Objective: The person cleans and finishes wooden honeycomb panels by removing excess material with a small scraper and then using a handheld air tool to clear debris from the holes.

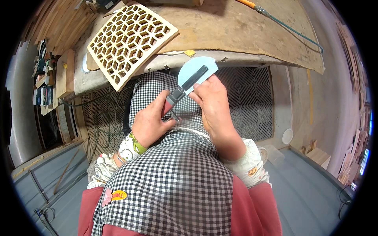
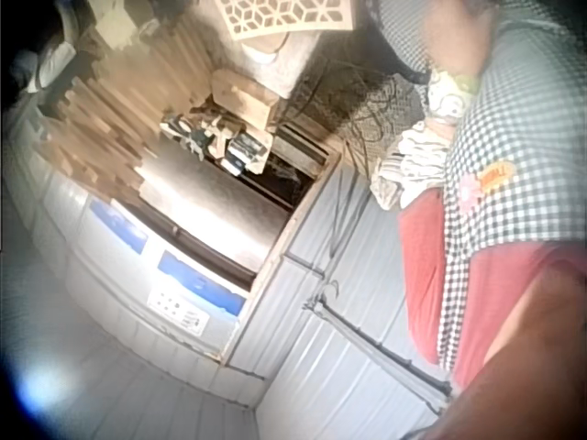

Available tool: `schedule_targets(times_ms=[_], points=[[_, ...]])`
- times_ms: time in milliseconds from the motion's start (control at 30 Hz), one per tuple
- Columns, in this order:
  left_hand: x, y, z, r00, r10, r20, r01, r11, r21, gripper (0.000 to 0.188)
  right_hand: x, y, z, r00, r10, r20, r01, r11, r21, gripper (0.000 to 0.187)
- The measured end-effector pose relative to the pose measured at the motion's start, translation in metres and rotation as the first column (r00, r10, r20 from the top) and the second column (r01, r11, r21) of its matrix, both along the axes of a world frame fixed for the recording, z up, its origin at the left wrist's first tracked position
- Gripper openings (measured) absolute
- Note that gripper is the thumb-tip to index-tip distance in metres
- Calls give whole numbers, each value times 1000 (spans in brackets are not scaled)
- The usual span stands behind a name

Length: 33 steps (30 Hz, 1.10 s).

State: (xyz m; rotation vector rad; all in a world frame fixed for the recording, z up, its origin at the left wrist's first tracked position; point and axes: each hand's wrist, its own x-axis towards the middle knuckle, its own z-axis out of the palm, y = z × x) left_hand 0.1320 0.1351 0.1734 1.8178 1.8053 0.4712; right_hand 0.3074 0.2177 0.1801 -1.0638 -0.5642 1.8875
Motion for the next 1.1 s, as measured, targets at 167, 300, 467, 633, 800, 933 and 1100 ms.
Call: schedule_targets(times_ms=[167, 300, 467, 633, 800, 933, 1100], points=[[2, -1, 5, 1000, 29, -11, -29, 996, -82, 76, 6, 0, 1, 994, 107, 6, -106, 980, 169, 43], [4, -2, 6, 999, 32, -7, -32, 999, -41, 75, 14, 3, -13, 993, 93, 67, -106, 968, 228, 36], [7, -7, 4, 999, 38, 33, -39, 998, 51, 76, 6, 8, -11, 998, 36, 42, -44, 974, 223, 32], [5, -5, 11, 994, 33, 108, -38, 998, 44, 70, -3, 9, -6, 1000, -3, 0, 3, 979, 205, 26], [-3, 6, 16, 881, 76, 466, -74, 997, -23, 46, -8, 3, 7, 1000, 15, -9, -12, 974, 227, 24], [1, 22, 23, 855, 109, 508, -95, 994, -53, 33, -15, -5, 19, 999, 45, 9, -45, 959, 281, 25], [2, 24, 27, 603, 281, 746, -138, 959, -249, 31, -15, -10, 31, 992, 66, 108, -95, 950, 296, 29]])
